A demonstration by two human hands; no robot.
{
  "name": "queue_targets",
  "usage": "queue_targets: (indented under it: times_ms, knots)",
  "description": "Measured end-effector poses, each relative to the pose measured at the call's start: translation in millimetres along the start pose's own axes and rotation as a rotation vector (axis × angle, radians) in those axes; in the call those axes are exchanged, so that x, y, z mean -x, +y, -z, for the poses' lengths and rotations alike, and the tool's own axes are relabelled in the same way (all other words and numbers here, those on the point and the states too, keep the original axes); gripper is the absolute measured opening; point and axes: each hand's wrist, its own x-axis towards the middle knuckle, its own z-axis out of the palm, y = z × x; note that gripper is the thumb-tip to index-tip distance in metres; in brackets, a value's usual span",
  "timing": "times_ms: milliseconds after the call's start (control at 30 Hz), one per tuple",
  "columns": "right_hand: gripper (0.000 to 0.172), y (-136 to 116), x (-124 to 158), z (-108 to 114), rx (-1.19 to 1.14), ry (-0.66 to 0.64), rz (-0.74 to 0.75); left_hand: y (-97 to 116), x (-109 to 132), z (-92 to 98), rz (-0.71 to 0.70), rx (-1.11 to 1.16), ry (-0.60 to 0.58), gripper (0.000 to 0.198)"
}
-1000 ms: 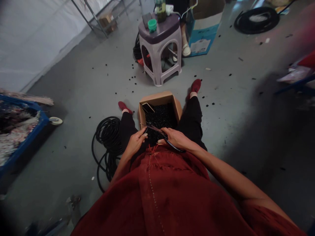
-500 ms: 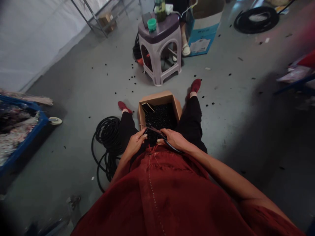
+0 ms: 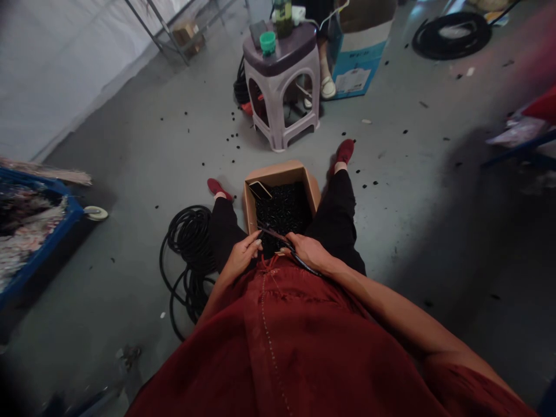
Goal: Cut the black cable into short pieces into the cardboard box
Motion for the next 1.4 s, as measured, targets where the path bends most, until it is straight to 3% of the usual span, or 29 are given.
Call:
queue_targets:
  times_ms: [167,400,700,933,1200,1400]
  knots:
    - [0.028,1.4,-1.0,-2.0,0.035,0.004,-0.014,-3.0,-3.0,-1.7,0.027,0.115,-0.041,0.055]
    - [0.028,-1.1,0.9,-0.5,0.074,0.032,-0.063,-0.5,-8.1,-1.9,0.048,0.305,-0.086,0.044]
    - [0.027,-1.3,0.2,1.0,0.116,0.034,-0.036,-0.1,-6.1,-2.1,0.086,0.341,-0.087,0.040]
    - [0.029,2.4,1.0,-2.1,0.123,0.024,-0.071,-4.7,-9.3,0.6,0.094,0.345,0.026,0.046]
    - [0.032,16.4,-4.0,-10.8,-0.108,0.087,-0.107,-5.3,-5.1,4.9,0.114,0.397,0.053,0.052]
    - [0.031,2.6,-9.6,-7.2,-0.276,0.135,-0.116,-5.5,0.2,4.6,0.115,0.413,0.076,0.053]
